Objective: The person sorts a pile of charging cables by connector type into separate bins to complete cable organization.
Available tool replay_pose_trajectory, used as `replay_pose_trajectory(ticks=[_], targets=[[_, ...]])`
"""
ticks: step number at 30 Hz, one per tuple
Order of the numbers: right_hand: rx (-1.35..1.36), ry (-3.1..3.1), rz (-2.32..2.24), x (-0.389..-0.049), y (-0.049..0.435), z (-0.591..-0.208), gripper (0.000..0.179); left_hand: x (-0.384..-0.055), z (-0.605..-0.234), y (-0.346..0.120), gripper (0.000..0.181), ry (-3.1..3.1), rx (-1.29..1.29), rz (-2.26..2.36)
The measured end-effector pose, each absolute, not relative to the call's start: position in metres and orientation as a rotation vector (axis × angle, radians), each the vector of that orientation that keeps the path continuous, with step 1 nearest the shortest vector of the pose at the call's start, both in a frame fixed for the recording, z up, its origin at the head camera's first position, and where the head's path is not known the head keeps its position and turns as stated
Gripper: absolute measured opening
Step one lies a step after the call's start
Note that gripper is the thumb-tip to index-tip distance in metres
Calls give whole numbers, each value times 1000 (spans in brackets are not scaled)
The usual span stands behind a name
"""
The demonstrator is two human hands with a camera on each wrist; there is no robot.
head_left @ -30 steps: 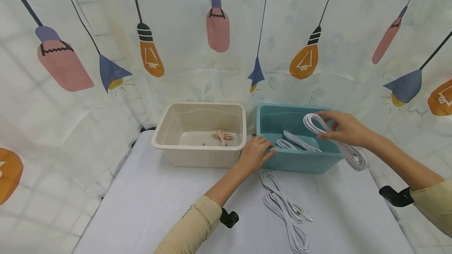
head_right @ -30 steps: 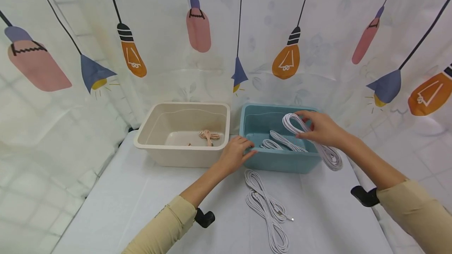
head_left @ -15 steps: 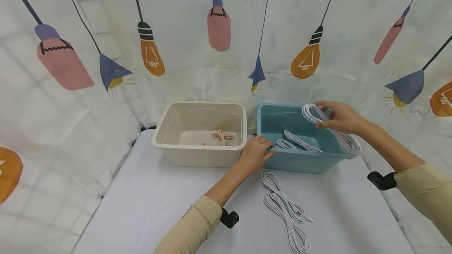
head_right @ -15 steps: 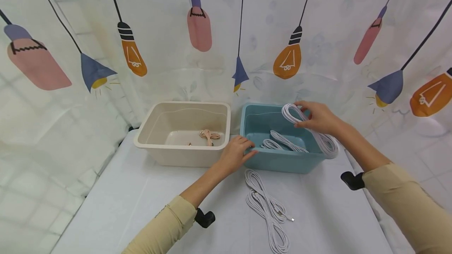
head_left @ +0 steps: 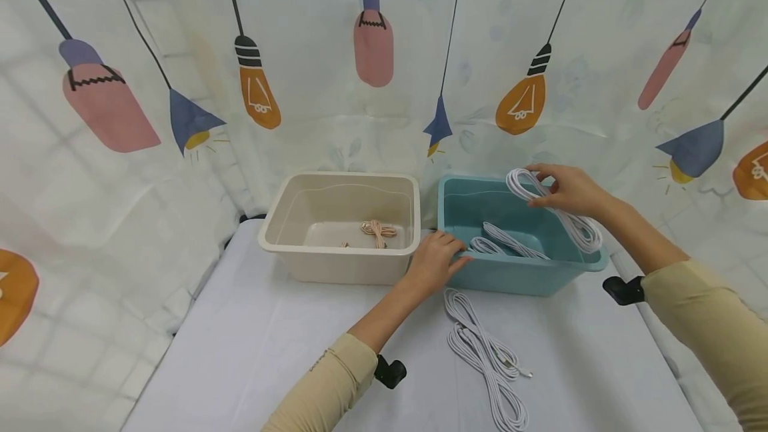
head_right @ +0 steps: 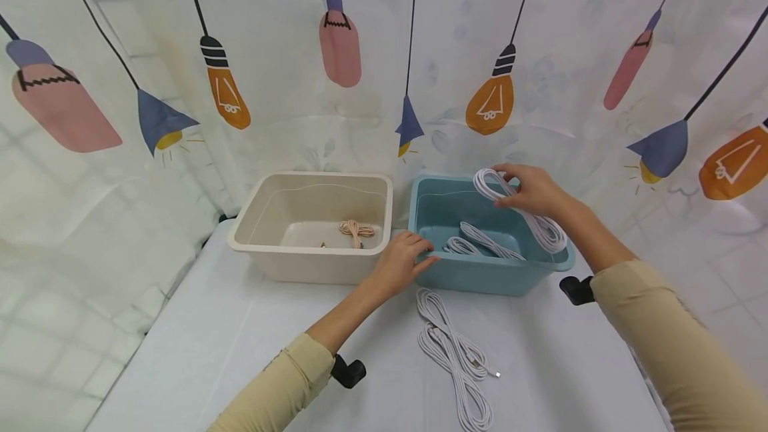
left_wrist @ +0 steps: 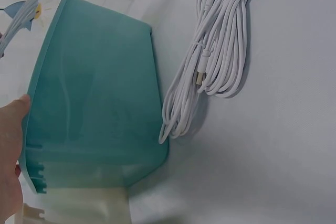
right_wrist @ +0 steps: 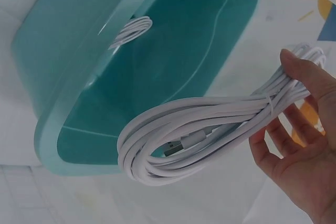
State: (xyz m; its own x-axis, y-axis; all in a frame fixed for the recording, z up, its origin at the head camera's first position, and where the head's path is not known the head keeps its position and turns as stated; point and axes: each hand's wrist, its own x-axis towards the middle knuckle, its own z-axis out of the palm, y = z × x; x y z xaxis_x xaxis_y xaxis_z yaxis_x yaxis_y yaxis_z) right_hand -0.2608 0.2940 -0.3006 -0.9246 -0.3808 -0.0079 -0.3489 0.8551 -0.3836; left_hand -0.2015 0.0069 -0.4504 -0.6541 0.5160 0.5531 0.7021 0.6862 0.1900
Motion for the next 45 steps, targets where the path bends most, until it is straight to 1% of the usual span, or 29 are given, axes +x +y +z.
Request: replay_pose_trajectory(ticks=[12, 15, 20, 25, 45], targets=[[-564, 2926, -589, -274, 289, -304, 72, -202, -451, 9, 20, -2440, -941, -531], [-550, 2939, -588, -276, 286, -303, 75, -202, -451, 9, 21, -2452, -943, -545], [-571, 2964, -584, -276, 280, -304, 84, -201, -450, 9, 21, -2451, -945, -547], [-576, 2972, -619, -272, 278, -307, 86, -201, -450, 8, 22, -2447, -938, -535], [-646, 3007, -775, -243, 280, -313, 76, -201, -449, 6, 21, -2402, -956, -587]])
